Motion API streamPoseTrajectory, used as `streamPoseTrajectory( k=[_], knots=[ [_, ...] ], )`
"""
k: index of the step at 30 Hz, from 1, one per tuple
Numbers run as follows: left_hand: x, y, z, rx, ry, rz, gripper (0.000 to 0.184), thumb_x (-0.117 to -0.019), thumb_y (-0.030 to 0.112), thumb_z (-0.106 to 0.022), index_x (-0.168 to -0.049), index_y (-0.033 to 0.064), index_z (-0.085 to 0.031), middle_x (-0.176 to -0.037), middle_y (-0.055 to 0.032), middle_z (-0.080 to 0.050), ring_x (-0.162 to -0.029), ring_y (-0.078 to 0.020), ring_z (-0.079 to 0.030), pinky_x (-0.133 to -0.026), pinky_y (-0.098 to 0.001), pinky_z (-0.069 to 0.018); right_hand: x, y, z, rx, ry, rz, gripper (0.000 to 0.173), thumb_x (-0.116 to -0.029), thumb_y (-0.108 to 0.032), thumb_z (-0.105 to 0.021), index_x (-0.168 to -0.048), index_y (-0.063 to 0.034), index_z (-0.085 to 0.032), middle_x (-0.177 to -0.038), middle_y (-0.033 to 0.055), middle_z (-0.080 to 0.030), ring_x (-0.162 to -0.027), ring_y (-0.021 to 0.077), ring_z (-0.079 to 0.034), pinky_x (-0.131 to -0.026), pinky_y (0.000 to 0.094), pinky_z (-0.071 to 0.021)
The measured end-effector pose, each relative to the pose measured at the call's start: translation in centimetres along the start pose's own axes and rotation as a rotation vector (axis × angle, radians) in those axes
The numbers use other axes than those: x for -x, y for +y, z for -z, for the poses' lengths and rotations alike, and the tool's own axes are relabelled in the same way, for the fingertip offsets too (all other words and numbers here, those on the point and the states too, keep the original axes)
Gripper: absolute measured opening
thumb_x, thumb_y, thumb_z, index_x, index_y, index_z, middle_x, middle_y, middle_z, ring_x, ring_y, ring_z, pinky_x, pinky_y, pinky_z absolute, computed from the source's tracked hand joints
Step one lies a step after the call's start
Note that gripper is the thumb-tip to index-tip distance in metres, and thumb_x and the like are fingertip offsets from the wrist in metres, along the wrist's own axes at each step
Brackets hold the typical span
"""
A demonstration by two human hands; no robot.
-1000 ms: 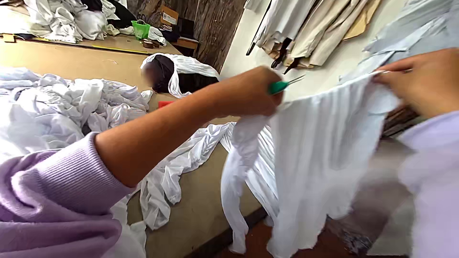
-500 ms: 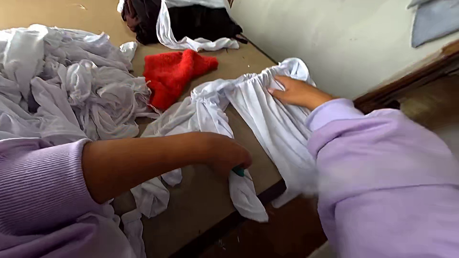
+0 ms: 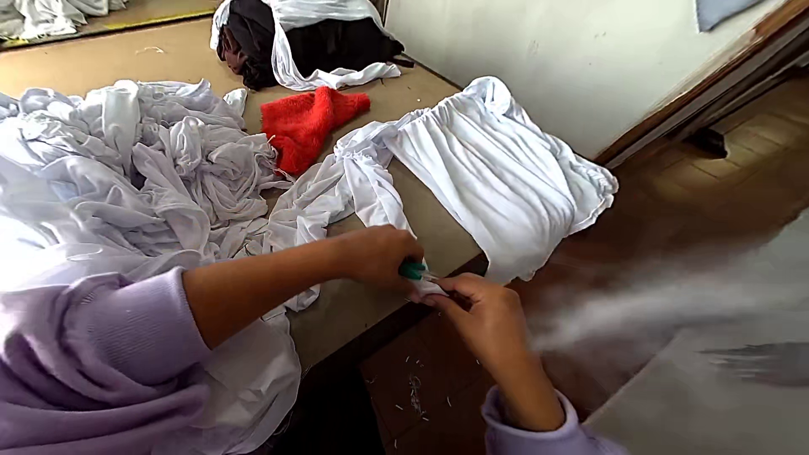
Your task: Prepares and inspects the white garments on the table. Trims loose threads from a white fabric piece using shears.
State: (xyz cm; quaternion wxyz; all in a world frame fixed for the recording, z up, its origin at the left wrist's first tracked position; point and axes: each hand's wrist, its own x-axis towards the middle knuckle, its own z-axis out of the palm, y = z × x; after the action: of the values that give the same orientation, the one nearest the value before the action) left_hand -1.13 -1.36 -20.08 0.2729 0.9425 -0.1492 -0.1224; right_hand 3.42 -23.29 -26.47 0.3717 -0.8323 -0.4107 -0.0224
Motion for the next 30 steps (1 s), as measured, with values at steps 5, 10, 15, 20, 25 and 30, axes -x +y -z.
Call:
streamPoseTrajectory(
  k=[5,10,15,20,25,30],
  knots=[
    [1.8,0.0,-2.5,-0.076,0.092,-0.147,0.015,-0.0892,0.012,-0.076,-0.083,0.0002,-0.069,-0.078,-0.0125,-0.066,-0.076,-0.0273,-0.066,-0.066,-0.0473,-0.0512,3.0,0.0,0.4,-0.206,0.083,-0.096,0.011,-0.0829,-0.026,-0.079,-0.085,-0.015,-0.079,-0.075,-0.0087,-0.066,-0.065,0.0011,-0.062,-0.057,0.0203,-0.0525],
    [3.1,-0.2,-3.5,-0.056,0.151,-0.278,0.016,-0.0839,0.005,-0.077,-0.075,0.0017,-0.065,-0.073,-0.0098,-0.06,-0.068,-0.022,-0.061,-0.057,-0.0383,-0.0471,4.8,0.4,0.1,-0.421,0.072,-0.161,0.012,-0.0904,-0.021,-0.071,-0.091,-0.0128,-0.08,-0.076,-0.0071,-0.07,-0.059,0.0009,-0.064,-0.052,0.0159,-0.0557],
    [3.7,-0.7,-2.9,-0.106,0.12,-0.286,0.012,-0.0772,0.002,-0.078,-0.077,0.0059,-0.067,-0.074,-0.0052,-0.06,-0.068,-0.0184,-0.061,-0.056,-0.0357,-0.0481,5.5,1.0,0.3,-0.109,0.093,-0.12,0.024,-0.0937,-0.037,-0.064,-0.086,-0.0178,-0.076,-0.076,-0.0122,-0.063,-0.064,-0.0046,-0.058,-0.054,0.0137,-0.0491],
    [3.9,-1.0,-2.8,-0.095,0.125,-0.287,0.009,-0.0789,0.002,-0.077,-0.083,0.007,-0.07,-0.076,-0.0036,-0.061,-0.068,-0.0158,-0.06,-0.057,-0.0325,-0.0489,5.9,0.6,0.5,-0.306,0.164,-0.091,0.025,-0.1002,-0.043,-0.061,-0.093,-0.021,-0.07,-0.081,-0.0136,-0.06,-0.067,-0.0064,-0.056,-0.056,0.0091,-0.0478],
    [3.8,-0.9,-3.1,-0.065,0.153,-0.301,0.008,-0.0789,0.003,-0.075,-0.082,0.0061,-0.07,-0.076,-0.0041,-0.062,-0.069,-0.0164,-0.062,-0.057,-0.0336,-0.05,6.5,-1.1,-1.7,-0.207,0.054,-0.078,0.038,-0.0951,-0.052,-0.063,-0.096,-0.0151,-0.071,-0.079,-0.0108,-0.062,-0.063,-0.0065,-0.053,-0.053,0.0108,-0.0445],
    [3.7,-0.7,-3.0,-0.093,0.144,-0.311,0.009,-0.0803,0.003,-0.074,-0.078,0.008,-0.067,-0.073,-0.0027,-0.059,-0.067,-0.0152,-0.059,-0.055,-0.0314,-0.0461,6.3,-0.7,-1.6,-0.337,0.091,-0.052,0.021,-0.1002,-0.035,-0.061,-0.09,-0.0187,-0.07,-0.083,-0.0131,-0.062,-0.07,-0.008,-0.056,-0.059,0.0072,-0.0461]
  ],
)
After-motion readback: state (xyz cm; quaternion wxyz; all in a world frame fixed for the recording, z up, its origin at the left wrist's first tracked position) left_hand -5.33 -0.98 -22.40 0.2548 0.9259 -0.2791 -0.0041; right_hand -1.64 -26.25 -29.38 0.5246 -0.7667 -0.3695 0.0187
